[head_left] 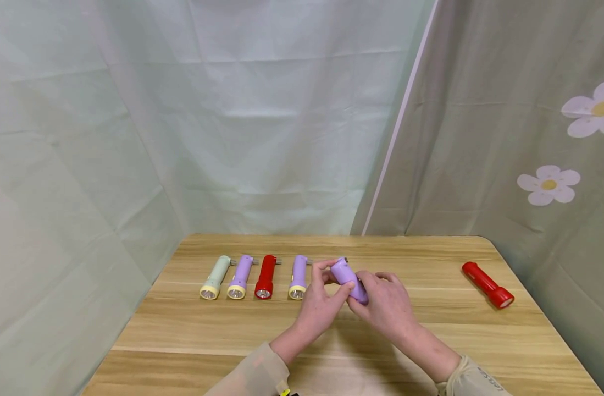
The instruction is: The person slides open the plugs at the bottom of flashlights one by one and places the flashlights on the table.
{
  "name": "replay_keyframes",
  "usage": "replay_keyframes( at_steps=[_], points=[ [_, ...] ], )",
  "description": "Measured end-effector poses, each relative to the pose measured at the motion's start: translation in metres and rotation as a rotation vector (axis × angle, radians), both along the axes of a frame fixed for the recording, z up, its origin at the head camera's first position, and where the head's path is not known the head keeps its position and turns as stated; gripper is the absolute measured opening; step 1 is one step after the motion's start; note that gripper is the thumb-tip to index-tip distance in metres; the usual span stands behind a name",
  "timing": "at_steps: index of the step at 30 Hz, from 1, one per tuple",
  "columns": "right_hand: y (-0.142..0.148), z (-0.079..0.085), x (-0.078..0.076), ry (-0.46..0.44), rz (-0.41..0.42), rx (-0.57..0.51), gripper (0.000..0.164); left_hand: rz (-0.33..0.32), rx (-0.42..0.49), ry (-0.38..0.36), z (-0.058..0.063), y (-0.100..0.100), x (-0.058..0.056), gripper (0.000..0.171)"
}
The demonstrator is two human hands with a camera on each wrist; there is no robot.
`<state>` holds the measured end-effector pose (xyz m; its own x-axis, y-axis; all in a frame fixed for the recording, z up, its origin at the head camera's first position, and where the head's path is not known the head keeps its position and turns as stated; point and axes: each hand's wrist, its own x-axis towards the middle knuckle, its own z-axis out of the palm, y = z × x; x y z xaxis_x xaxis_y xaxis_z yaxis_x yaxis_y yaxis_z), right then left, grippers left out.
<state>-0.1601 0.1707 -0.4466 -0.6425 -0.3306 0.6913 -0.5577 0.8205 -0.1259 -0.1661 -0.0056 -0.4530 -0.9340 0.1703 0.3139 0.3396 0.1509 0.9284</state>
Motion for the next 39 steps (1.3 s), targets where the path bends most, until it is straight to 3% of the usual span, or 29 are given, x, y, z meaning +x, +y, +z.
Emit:
replay_keyframes(
  at_steps=[32, 39],
  points=[
    [0.0014, -0.0031, -0.0009, 0.010, 0.011, -0.001, 0.035, 0.023, -0.073, 0.009, 0.0016, 0.0015, 0.0006, 0.055],
    [0.0017, -0.0033, -0.0009, 0.011, 0.009, -0.001, 0.036, 0.001, -0.072, 0.016, 0.0020, -0.0001, 0.0006, 0.056]
  ],
)
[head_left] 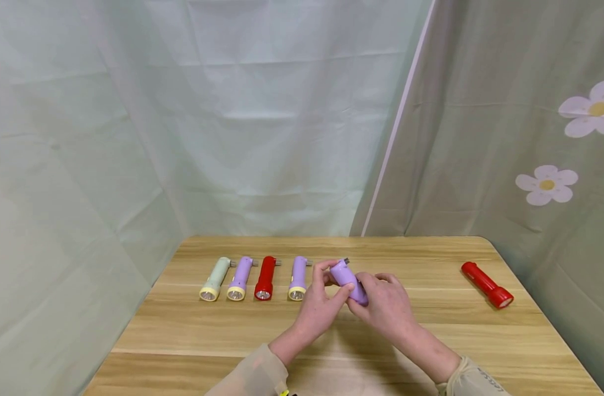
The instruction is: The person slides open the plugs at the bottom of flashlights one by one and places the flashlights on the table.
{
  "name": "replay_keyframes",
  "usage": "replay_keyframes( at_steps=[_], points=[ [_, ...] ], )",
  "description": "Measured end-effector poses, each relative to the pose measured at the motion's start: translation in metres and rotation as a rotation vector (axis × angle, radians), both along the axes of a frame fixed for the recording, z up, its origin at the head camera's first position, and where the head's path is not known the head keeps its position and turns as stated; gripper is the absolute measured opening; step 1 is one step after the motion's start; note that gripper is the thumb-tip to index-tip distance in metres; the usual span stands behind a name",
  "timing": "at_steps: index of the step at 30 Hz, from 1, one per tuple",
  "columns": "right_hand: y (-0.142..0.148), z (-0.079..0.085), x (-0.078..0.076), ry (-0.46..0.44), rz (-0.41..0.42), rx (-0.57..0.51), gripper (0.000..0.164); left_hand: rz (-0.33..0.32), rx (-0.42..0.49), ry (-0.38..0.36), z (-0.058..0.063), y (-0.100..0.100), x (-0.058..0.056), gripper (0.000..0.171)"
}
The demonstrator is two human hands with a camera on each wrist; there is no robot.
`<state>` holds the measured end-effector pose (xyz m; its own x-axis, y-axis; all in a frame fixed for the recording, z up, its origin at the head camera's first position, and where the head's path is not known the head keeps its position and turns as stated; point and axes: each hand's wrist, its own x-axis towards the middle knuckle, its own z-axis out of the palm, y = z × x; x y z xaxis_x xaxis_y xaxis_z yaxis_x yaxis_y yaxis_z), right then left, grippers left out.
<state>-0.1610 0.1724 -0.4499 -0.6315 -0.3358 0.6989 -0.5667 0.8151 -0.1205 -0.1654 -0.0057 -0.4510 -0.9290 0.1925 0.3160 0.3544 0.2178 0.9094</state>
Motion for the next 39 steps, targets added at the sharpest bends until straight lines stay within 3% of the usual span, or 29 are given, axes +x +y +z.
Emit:
replay_keyframes(
  at_steps=[13, 39],
  points=[
    [0.0010, 0.0002, 0.0010, 0.003, 0.006, -0.002, 0.034, -0.031, -0.014, 0.029, -0.0034, -0.0024, -0.0023, 0.054],
    [0.0023, -0.0008, 0.0018, -0.007, 0.002, 0.004, 0.035, -0.060, -0.024, -0.006, -0.0025, -0.0031, -0.0023, 0.054]
  ],
)
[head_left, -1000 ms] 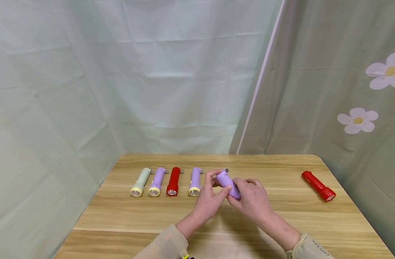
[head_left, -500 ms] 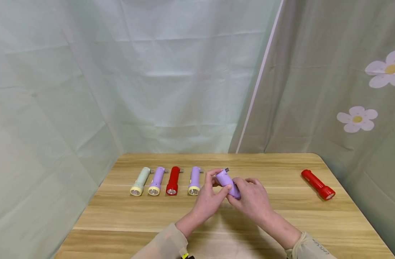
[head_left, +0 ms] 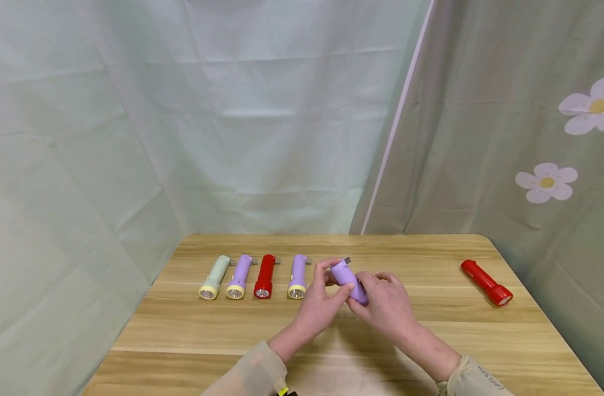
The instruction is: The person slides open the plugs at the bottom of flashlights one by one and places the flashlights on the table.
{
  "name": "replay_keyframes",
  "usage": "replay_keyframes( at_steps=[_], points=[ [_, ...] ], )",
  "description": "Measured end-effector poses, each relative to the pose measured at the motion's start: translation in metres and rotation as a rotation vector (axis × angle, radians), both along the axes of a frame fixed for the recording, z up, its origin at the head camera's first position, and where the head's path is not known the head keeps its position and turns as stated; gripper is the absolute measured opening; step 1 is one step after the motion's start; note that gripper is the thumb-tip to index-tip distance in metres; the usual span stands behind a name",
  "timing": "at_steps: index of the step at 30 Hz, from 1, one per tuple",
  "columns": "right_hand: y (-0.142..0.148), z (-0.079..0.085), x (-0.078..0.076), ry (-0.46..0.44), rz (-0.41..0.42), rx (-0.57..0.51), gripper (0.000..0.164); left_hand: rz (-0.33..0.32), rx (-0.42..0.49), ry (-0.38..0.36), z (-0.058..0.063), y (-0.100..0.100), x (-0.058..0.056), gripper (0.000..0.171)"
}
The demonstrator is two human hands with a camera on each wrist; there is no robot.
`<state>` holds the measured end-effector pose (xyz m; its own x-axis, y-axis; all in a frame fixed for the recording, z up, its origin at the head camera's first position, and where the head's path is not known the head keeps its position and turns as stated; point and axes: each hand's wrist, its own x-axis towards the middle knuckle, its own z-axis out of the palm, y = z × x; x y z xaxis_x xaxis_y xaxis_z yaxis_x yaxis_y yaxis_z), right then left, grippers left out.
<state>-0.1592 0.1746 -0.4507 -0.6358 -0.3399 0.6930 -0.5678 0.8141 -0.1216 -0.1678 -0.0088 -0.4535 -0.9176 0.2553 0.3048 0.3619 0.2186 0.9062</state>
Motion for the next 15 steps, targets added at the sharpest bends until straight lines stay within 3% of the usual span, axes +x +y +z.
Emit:
replay_keyframes(
  at_steps=[15],
  points=[
    [-0.0003, -0.0026, -0.0007, 0.019, 0.010, -0.009, 0.034, -0.019, 0.028, 0.005, -0.0020, 0.0002, -0.0011, 0.051]
  ],
)
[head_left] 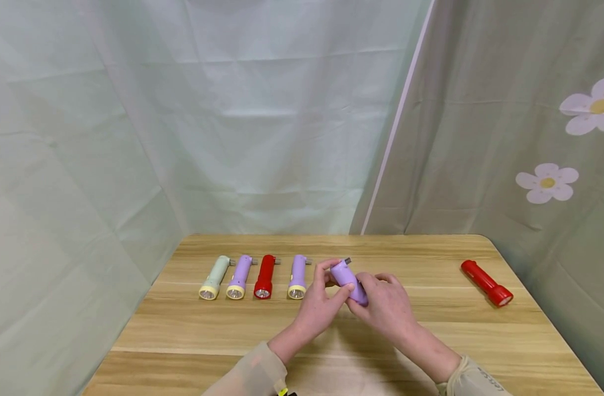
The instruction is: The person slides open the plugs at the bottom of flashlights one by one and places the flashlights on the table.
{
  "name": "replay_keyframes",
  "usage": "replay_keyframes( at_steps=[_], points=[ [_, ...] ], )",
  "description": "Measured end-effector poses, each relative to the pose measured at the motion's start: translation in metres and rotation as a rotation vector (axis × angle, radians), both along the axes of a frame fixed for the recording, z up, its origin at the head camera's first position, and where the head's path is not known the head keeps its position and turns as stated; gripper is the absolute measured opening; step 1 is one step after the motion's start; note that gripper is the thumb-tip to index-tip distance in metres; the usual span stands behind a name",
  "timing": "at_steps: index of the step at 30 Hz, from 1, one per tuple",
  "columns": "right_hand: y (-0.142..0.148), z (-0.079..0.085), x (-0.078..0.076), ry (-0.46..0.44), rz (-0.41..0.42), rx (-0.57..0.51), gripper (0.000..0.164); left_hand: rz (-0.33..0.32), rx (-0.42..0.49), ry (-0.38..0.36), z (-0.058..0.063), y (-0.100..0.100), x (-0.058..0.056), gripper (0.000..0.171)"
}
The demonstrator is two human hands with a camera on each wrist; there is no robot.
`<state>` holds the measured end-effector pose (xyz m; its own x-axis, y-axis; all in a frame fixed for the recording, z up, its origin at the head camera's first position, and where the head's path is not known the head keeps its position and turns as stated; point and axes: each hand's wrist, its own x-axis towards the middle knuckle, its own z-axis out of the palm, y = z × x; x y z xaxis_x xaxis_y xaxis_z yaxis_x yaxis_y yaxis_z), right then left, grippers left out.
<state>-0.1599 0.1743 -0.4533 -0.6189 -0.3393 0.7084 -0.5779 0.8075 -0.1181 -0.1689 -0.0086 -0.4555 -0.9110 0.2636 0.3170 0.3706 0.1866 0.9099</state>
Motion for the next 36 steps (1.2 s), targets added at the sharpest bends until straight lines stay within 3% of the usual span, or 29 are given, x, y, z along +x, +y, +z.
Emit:
replay_keyframes(
  at_steps=[16, 36],
  points=[
    [-0.0014, 0.0020, 0.0008, -0.027, -0.012, 0.005, 0.036, -0.037, 0.062, -0.041, 0.0011, -0.0010, -0.0002, 0.051],
    [-0.0007, -0.0008, 0.0015, -0.012, -0.005, 0.024, 0.035, -0.054, 0.043, -0.059, 0.0007, -0.0028, 0.0014, 0.053]
  ],
)
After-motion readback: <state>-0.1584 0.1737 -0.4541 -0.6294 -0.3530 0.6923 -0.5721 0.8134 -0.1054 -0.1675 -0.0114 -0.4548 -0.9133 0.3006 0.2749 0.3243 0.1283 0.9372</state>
